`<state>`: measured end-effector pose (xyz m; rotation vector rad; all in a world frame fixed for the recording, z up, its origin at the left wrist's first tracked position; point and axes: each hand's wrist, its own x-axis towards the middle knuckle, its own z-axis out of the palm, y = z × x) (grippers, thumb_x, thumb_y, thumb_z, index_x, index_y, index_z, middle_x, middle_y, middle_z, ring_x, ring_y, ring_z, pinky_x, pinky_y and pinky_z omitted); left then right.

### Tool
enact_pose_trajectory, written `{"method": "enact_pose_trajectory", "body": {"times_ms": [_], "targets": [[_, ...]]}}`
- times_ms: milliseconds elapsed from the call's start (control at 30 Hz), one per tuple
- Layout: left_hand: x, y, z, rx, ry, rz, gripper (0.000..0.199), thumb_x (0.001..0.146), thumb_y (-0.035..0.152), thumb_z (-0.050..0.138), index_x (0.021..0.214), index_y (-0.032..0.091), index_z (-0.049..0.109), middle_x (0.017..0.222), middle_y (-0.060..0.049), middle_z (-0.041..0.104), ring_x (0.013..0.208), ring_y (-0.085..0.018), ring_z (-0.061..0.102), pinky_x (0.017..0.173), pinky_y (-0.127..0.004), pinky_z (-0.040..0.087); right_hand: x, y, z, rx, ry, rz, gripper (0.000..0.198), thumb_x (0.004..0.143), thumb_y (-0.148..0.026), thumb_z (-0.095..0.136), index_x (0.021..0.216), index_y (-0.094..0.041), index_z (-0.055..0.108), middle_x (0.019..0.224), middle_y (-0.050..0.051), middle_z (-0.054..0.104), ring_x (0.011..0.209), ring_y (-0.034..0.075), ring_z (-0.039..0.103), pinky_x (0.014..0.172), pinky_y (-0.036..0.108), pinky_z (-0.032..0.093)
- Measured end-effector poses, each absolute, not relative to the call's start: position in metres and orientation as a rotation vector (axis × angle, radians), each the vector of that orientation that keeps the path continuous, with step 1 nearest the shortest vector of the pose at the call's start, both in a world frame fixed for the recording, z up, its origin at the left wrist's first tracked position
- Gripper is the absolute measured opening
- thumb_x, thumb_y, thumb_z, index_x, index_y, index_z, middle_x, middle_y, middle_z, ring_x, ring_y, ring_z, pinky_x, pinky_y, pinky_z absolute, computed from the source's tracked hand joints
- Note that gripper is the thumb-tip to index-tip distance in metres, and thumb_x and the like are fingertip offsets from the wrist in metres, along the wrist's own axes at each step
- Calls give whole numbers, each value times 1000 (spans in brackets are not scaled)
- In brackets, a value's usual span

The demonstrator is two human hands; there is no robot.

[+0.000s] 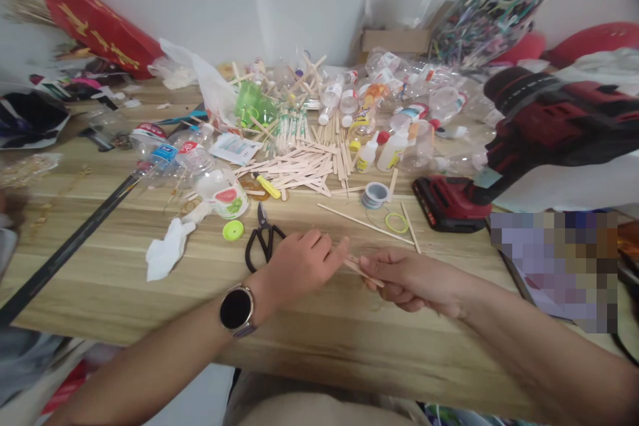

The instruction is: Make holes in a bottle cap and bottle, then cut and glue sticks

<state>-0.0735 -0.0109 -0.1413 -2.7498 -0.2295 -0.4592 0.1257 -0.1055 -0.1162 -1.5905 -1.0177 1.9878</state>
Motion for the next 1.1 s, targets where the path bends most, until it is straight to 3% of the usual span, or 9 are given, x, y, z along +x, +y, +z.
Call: {"method": "enact_pose_trajectory", "body": {"times_ms": [267, 433, 533, 633, 767, 833, 967, 1100], "targets": [[-87, 1, -136, -2755, -515, -201, 43, 90, 3, 41, 131, 10, 51, 111, -13, 69, 86, -22, 66, 60, -31, 52, 154, -102, -120, -1788, -1282, 1719, 65, 71, -87, 47, 68, -23, 34, 53, -11, 22, 44, 5, 18, 40, 21, 18], [-91, -11, -131, -2797, -620, -65, 44, 87, 1, 43, 129, 11, 54, 89, -9, 69, 77, -23, 66, 56, -31, 51, 159, -97, -114, -1920, -1608, 1420, 54, 77, -73, 54, 73, -19, 56, 59, -4, 39, 53, 10, 35, 49, 25, 28], [-87, -34, -134, -2885, -502, -47, 41, 88, 1, 45, 126, 9, 54, 85, -7, 67, 76, -23, 65, 55, -32, 50, 166, -95, -109, -2004, -1719, 1133, 42, 84, -60, 52, 83, -19, 60, 68, -1, 49, 64, 14, 43, 58, 27, 32], [-81, -54, -141, -2932, -516, -68, 37, 92, 9, 47, 129, 6, 52, 88, -8, 65, 76, -23, 63, 58, -34, 51, 179, -94, -108, -2111, -1740, 895, 34, 90, -49, 43, 89, -19, 59, 73, 2, 55, 68, 17, 48, 63, 29, 33], [-83, -53, -142, -2952, -598, -233, 44, 92, 36, 57, 130, 13, 52, 112, -14, 63, 104, -30, 59, 84, -44, 52, 185, -100, -110, -2146, -1809, 831, 34, 91, -48, 41, 83, -20, 59, 71, 2, 58, 66, 18, 51, 61, 29, 35], [-91, -44, -138, -2852, -823, -214, 46, 90, 36, 62, 129, 14, 54, 113, -15, 63, 106, -33, 57, 86, -47, 50, 181, -106, -110, -2153, -1846, 827, 35, 91, -48, 40, 83, -20, 60, 68, 2, 59, 63, 18, 52, 59, 29, 34], [-107, -30, -132, -2670, -1277, 68, 28, 89, 24, 61, 114, 12, 64, 95, -15, 63, 81, -29, 61, 68, -41, 52, 166, -115, -109, -2134, -1896, 843, 38, 93, -49, 38, 87, -21, 63, 73, 4, 65, 66, 19, 57, 59, 29, 37], [-115, -25, -134, -2773, -1316, -12, 15, 89, 14, 51, 85, 13, 66, 88, -13, 60, 76, -25, 61, 69, -38, 53, 151, -118, -108, -2057, -1922, 876, 35, 94, -46, 39, 91, -22, 64, 72, 2, 64, 64, 18, 56, 60, 29, 36]]}}
